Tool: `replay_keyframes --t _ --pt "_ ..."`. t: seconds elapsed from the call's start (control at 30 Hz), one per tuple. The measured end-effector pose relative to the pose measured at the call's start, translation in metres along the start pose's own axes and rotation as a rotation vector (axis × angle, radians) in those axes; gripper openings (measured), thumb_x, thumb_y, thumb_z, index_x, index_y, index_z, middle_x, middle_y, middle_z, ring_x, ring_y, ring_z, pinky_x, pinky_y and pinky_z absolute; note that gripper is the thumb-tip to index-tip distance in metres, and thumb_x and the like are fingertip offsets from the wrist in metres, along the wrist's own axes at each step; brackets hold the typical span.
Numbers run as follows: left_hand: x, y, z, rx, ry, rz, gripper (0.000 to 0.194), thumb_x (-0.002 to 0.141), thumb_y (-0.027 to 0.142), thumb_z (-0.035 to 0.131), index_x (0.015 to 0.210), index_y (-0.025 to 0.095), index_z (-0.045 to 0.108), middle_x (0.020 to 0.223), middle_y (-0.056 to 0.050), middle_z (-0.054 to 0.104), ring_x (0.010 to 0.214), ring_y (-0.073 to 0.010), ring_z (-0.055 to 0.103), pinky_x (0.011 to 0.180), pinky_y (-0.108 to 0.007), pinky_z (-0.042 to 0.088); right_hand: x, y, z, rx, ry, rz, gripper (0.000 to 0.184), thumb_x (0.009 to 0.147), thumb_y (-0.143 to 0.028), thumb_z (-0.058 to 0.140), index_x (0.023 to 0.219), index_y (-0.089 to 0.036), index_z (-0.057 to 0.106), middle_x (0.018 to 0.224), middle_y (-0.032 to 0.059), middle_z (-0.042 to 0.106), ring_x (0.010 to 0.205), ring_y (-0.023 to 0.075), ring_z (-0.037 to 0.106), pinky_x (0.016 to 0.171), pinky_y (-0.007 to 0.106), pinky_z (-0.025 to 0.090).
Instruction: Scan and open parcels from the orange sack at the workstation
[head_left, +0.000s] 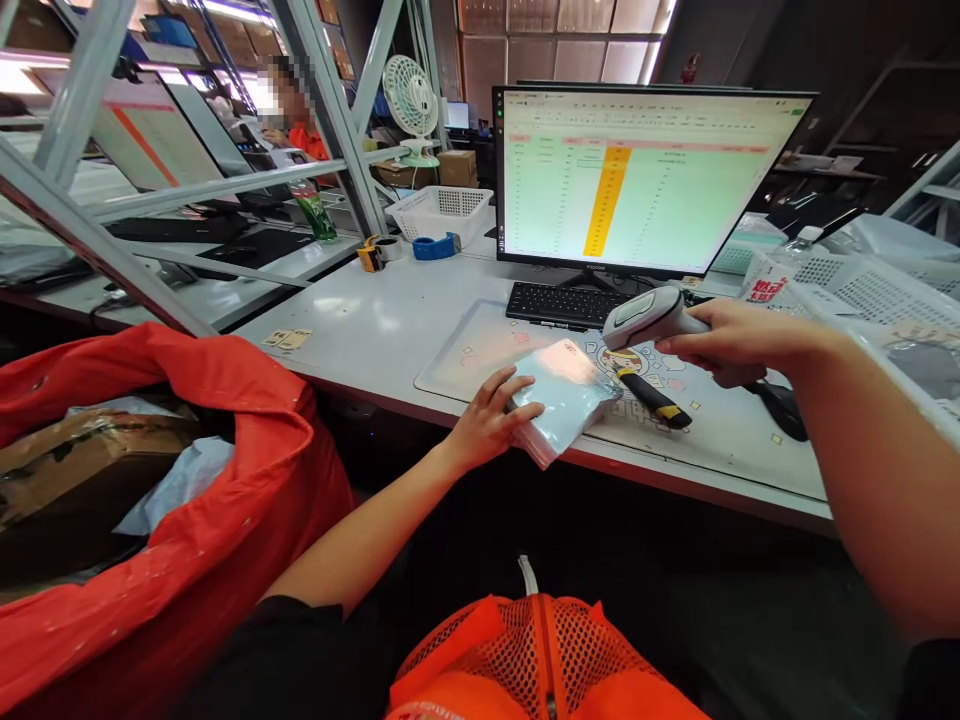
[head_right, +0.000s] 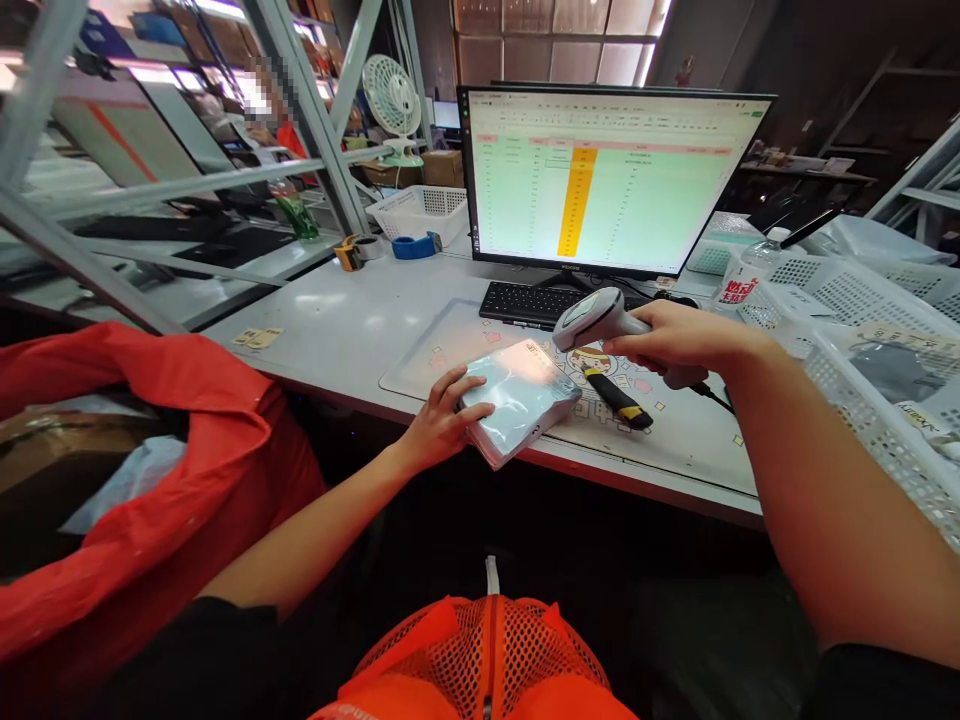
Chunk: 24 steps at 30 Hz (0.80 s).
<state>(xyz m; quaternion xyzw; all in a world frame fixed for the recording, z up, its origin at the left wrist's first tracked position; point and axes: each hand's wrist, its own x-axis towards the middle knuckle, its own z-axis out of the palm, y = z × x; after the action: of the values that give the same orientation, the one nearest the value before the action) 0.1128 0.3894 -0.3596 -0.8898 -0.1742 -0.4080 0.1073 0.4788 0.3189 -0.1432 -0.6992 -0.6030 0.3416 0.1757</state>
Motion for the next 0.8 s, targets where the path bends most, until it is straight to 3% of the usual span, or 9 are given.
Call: replay_keyframes --t 0.1,0.2,0.3,0.37,0.43,0.5,0.57,0.67,0.8 --pt "-0.001 -0.001 -0.001 -0.024 0.013 0.000 0.052 0.085 0.006 0.070 0.131 0.030 0.063 0.156 -0.010 0.053 0.157 -0.0343 0.033 0.126 -0.059 0.041 0.010 -0.003 0.007 -0.042 0.017 -0.029 0.065 0.071 -0.076 0.086 0.095 -0.021 0.064 0.058 -0.0075 0.041 0.040 0.0047 0.033 0.037 0.020 0.024" --pt "-0.002 -0.007 -0.003 -0.027 0.077 -0.022 0.057 0.081 0.004 0.068 0.133 0.028 0.061 0.150 -0.011 0.057 0.154 -0.0347 0.040 0.123 -0.057 0.044 0.024 0.015 0.012 -0.121 0.146 -0.014 0.065 0.078 -0.079 0.079 0.102 -0.021 0.067 0.061 -0.0034 0.049 0.040 0.0089 0.038 0.035 0.023 0.026" --pt "0.001 -0.018 -0.006 -0.045 0.180 -0.124 0.057 0.082 0.016 0.073 0.135 0.025 0.056 0.139 -0.014 0.064 0.141 -0.0367 0.053 0.117 -0.058 0.046 0.045 0.051 0.018 -0.345 0.366 0.004 0.056 0.092 -0.070 0.066 0.111 -0.017 0.070 0.081 0.0086 0.068 0.059 0.0185 0.062 0.045 0.027 0.042" --pt "0.005 -0.027 -0.007 -0.100 0.239 -0.331 0.062 0.082 0.031 0.079 0.137 0.023 0.052 0.132 -0.016 0.068 0.128 -0.0374 0.063 0.108 -0.056 0.052 0.059 0.079 0.024 -0.498 0.525 0.068 0.048 0.098 -0.056 0.062 0.120 -0.014 0.070 0.103 0.0155 0.074 0.089 0.0270 0.073 0.065 0.032 0.055" --pt "0.010 -0.036 -0.007 -0.188 0.276 -0.623 0.068 0.081 0.046 0.080 0.137 0.022 0.049 0.124 -0.015 0.070 0.114 -0.0367 0.069 0.096 -0.051 0.057 0.070 0.106 0.032 -0.564 0.622 0.168 0.047 0.099 -0.047 0.059 0.126 -0.010 0.069 0.115 0.0208 0.073 0.108 0.0337 0.072 0.084 0.038 0.057" --pt "0.014 -0.044 -0.007 -0.278 0.291 -0.838 0.070 0.080 0.057 0.078 0.134 0.023 0.049 0.120 -0.014 0.072 0.107 -0.0357 0.071 0.089 -0.048 0.058 0.075 0.129 0.042 -0.561 0.653 0.259 0.049 0.100 -0.042 0.055 0.132 -0.005 0.065 0.119 0.0258 0.072 0.112 0.0382 0.071 0.091 0.044 0.056" --pt "0.015 -0.052 -0.006 -0.345 0.286 -0.917 0.068 0.079 0.062 0.076 0.129 0.023 0.050 0.117 -0.012 0.072 0.105 -0.0347 0.072 0.089 -0.047 0.057 0.076 0.146 0.050 -0.553 0.677 0.327 0.051 0.100 -0.038 0.052 0.134 -0.001 0.061 0.120 0.0291 0.070 0.112 0.0404 0.071 0.092 0.047 0.055" --pt "0.013 -0.061 -0.004 -0.386 0.283 -0.966 0.062 0.076 0.063 0.075 0.119 0.024 0.053 0.109 -0.009 0.074 0.100 -0.0334 0.073 0.086 -0.045 0.057 0.078 0.153 0.056 -0.549 0.709 0.363 0.056 0.099 -0.041 0.052 0.137 0.000 0.059 0.126 0.0300 0.067 0.118 0.0422 0.067 0.098 0.049 0.053" --pt "0.013 -0.064 -0.003 -0.391 0.309 -1.012 0.057 0.076 0.063 0.073 0.112 0.024 0.054 0.105 -0.009 0.074 0.098 -0.0334 0.073 0.085 -0.044 0.057 0.092 0.129 0.052 -0.567 0.892 0.260 0.066 0.101 -0.048 0.047 0.150 -0.005 0.051 0.145 0.0284 0.055 0.134 0.0436 0.054 0.110 0.053 0.046"
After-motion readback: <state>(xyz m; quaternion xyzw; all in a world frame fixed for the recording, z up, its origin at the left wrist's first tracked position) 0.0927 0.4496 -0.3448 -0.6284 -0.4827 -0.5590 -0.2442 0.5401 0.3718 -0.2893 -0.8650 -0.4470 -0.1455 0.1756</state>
